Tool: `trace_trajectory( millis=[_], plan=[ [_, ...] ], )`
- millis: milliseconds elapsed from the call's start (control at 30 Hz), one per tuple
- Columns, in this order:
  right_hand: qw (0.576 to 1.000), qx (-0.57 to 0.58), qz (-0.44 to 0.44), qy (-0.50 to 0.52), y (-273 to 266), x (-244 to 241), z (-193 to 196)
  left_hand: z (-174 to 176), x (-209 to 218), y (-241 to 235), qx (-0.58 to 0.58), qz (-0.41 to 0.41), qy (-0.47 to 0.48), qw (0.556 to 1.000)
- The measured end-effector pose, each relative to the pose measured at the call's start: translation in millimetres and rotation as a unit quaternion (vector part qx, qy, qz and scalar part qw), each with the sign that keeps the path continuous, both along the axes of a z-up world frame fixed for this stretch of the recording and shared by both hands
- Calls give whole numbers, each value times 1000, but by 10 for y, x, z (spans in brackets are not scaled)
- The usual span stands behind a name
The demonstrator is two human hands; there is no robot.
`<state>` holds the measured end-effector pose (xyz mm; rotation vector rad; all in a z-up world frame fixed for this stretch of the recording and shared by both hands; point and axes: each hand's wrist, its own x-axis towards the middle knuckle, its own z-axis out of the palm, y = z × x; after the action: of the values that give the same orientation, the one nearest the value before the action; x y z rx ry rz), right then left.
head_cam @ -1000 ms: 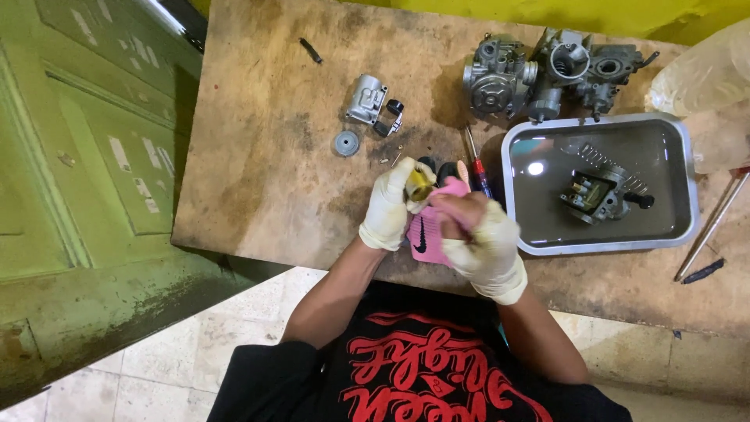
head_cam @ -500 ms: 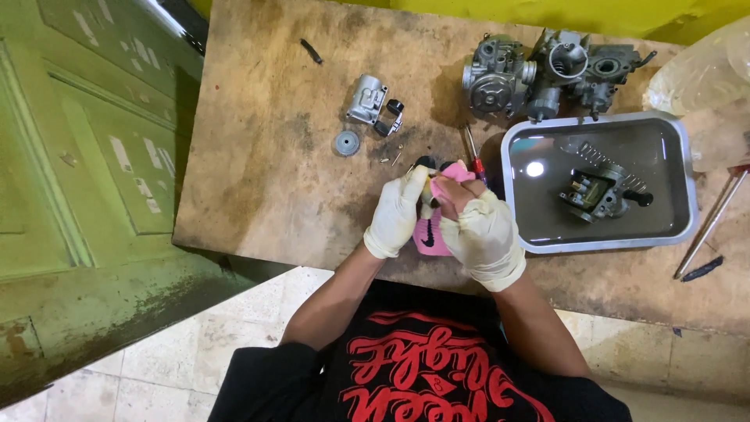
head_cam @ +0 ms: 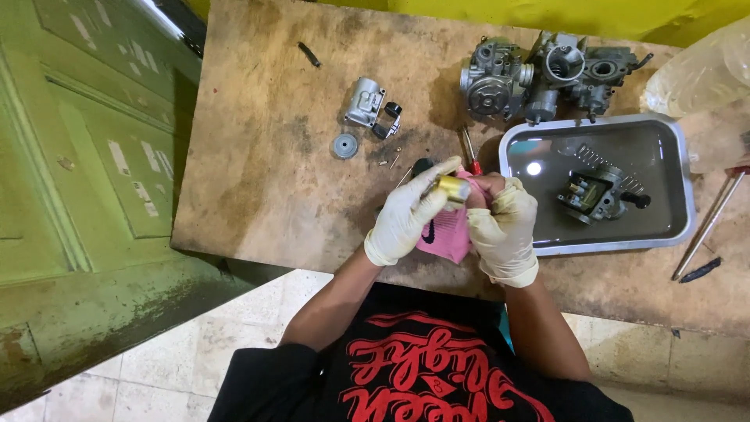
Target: A person wearing gloves cleans various disassembled motorcycle carburetor components using a pink cloth and a tray of cleaning solution on a wooden workbench.
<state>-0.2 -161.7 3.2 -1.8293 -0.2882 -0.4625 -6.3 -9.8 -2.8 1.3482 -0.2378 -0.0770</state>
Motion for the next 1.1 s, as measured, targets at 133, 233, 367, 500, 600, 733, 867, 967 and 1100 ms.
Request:
trace_trajectory(
  millis=[133, 233, 367, 500, 600, 733, 867, 967, 1100],
  plan=[
    [999, 26, 3, 27, -19, -7, -4, -72, 73, 62, 22, -6, -2, 1000],
    [1000, -25, 13, 6, -7, 0, 48, -116, 76, 28, 1, 38, 28, 999],
    [991, -48, -38, -115, -12, -7, 19, -251, 89, 28, -108, 75, 70, 989],
    [978, -77, -46, -186, 95, -60, 46, -379, 110, 45, -66, 96, 50, 992],
    [982, -100, 5, -160, -40, -21, -94, -493, 169, 38, -85, 103, 62, 989],
    [993, 72, 95, 9, 13, -130, 139, -342, 105, 138, 3, 102, 28, 994],
    [977, 178, 99, 69, 30, -145, 287, -311, 111, 137, 47, 106, -2, 993],
    [978, 170, 112, 50, 56, -173, 312, -366, 79, 105, 18, 90, 29, 995],
    [974, 181, 116, 66, 44, -172, 309, -327, 72, 94, 49, 79, 31, 995]
  ],
)
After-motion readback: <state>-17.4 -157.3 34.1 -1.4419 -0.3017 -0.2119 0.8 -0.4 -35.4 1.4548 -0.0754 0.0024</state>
